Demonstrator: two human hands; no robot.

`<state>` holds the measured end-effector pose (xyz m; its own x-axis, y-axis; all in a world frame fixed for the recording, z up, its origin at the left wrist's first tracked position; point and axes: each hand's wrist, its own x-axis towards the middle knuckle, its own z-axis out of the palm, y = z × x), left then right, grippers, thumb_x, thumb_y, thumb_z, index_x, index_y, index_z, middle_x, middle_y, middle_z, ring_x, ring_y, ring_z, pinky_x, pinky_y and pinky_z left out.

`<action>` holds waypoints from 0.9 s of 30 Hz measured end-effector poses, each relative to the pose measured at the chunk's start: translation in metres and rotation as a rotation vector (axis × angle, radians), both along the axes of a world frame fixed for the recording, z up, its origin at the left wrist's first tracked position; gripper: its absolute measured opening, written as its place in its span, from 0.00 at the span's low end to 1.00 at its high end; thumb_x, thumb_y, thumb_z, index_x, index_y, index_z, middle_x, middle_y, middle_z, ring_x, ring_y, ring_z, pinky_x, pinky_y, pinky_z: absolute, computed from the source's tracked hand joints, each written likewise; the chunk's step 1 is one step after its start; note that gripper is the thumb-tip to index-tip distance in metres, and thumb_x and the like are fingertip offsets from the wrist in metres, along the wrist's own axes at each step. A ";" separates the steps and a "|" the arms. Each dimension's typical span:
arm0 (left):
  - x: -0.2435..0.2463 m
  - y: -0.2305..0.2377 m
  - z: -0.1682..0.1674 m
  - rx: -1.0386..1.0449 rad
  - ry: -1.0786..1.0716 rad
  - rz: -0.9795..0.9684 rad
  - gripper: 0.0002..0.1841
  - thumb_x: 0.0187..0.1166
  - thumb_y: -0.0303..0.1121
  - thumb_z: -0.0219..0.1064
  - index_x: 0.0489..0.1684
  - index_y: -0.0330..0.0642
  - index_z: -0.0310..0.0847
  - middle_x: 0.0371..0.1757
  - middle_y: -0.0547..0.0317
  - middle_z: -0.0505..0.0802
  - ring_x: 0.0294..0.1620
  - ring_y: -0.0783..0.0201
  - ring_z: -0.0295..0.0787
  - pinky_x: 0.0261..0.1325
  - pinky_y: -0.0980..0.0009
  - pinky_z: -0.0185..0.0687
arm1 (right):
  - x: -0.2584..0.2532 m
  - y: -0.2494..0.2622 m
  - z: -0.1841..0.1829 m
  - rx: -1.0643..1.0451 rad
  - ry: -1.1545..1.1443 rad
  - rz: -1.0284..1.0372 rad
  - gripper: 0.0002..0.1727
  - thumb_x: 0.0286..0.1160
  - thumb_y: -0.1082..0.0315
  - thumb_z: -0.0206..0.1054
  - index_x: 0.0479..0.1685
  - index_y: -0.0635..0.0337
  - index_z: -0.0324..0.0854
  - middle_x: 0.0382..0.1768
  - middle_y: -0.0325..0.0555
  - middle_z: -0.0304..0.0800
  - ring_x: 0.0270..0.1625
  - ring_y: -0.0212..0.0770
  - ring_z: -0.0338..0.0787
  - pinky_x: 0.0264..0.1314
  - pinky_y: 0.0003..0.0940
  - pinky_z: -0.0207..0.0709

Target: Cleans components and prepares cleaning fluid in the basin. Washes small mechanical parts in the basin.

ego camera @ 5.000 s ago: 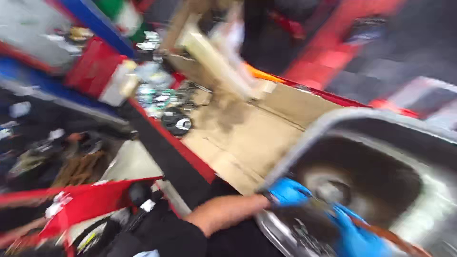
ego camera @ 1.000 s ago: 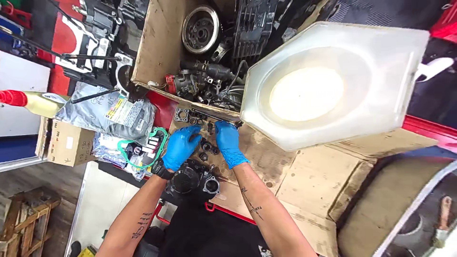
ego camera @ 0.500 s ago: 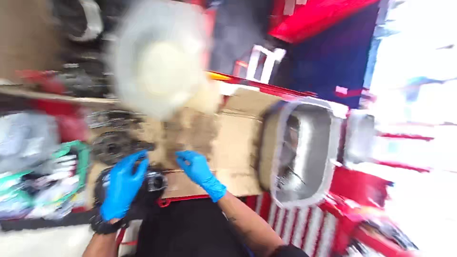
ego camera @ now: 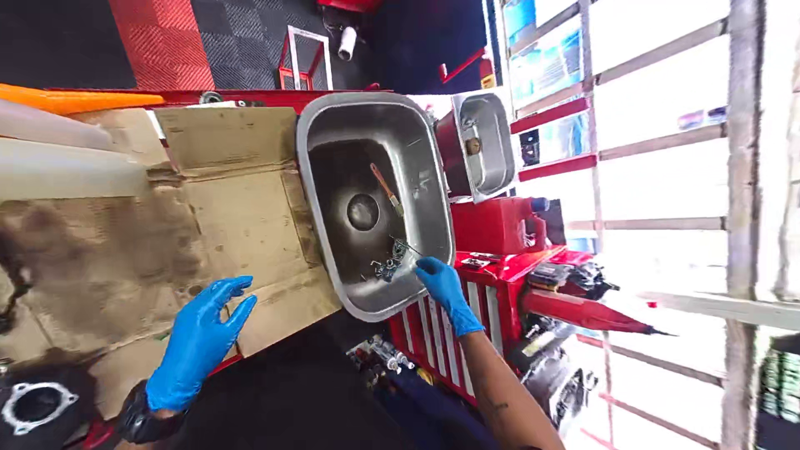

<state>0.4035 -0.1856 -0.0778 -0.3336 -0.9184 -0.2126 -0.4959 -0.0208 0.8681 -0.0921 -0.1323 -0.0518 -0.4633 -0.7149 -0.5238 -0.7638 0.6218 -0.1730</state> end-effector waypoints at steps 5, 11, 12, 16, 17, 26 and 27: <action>-0.153 0.001 0.011 0.143 0.013 -0.062 0.20 0.85 0.43 0.62 0.65 0.40 0.86 0.59 0.51 0.94 0.56 0.64 0.92 0.64 0.63 0.87 | -0.069 -0.016 -0.043 0.212 -0.178 0.233 0.17 0.81 0.61 0.65 0.59 0.58 0.90 0.57 0.56 0.93 0.62 0.56 0.91 0.70 0.63 0.78; -0.309 -0.016 -0.028 0.453 -0.517 -0.368 0.34 0.74 0.32 0.74 0.84 0.40 0.69 0.78 0.35 0.79 0.74 0.37 0.81 0.74 0.41 0.77 | -0.090 -0.026 -0.078 0.309 -0.281 0.392 0.28 0.74 0.62 0.71 0.75 0.59 0.79 0.71 0.61 0.84 0.71 0.60 0.85 0.76 0.61 0.74; -0.326 -0.014 -0.037 0.506 -0.580 -0.379 0.37 0.72 0.31 0.75 0.85 0.39 0.67 0.79 0.34 0.77 0.73 0.35 0.81 0.72 0.40 0.79 | -0.089 -0.027 -0.082 0.327 -0.274 0.400 0.30 0.72 0.61 0.73 0.76 0.60 0.78 0.72 0.61 0.83 0.73 0.60 0.83 0.77 0.61 0.73; -0.358 0.005 -0.072 0.666 -0.619 -0.339 0.42 0.65 0.27 0.77 0.86 0.38 0.64 0.83 0.30 0.70 0.72 0.33 0.80 0.69 0.40 0.82 | -0.070 -0.028 -0.087 0.394 -0.306 0.387 0.37 0.69 0.62 0.75 0.82 0.60 0.71 0.75 0.63 0.79 0.75 0.61 0.82 0.76 0.62 0.73; -0.360 0.010 -0.077 0.673 -0.597 -0.320 0.42 0.64 0.26 0.77 0.86 0.40 0.65 0.83 0.31 0.70 0.72 0.33 0.80 0.69 0.41 0.82 | -0.066 -0.026 -0.086 0.402 -0.329 0.389 0.38 0.70 0.63 0.74 0.83 0.60 0.70 0.76 0.62 0.78 0.76 0.61 0.81 0.77 0.62 0.73; -0.360 0.008 -0.085 0.610 -0.528 -0.198 0.46 0.62 0.23 0.77 0.89 0.42 0.62 0.83 0.32 0.70 0.75 0.36 0.78 0.75 0.45 0.78 | -0.061 -0.031 -0.091 0.372 -0.364 0.487 0.43 0.63 0.68 0.78 0.86 0.56 0.68 0.80 0.64 0.72 0.77 0.61 0.79 0.75 0.58 0.76; -0.361 0.008 -0.087 0.623 -0.510 -0.205 0.46 0.61 0.23 0.77 0.89 0.44 0.62 0.83 0.32 0.71 0.75 0.37 0.78 0.74 0.45 0.79 | -0.055 -0.032 -0.093 0.381 -0.365 0.509 0.44 0.62 0.68 0.78 0.86 0.56 0.67 0.79 0.65 0.71 0.75 0.62 0.81 0.74 0.58 0.78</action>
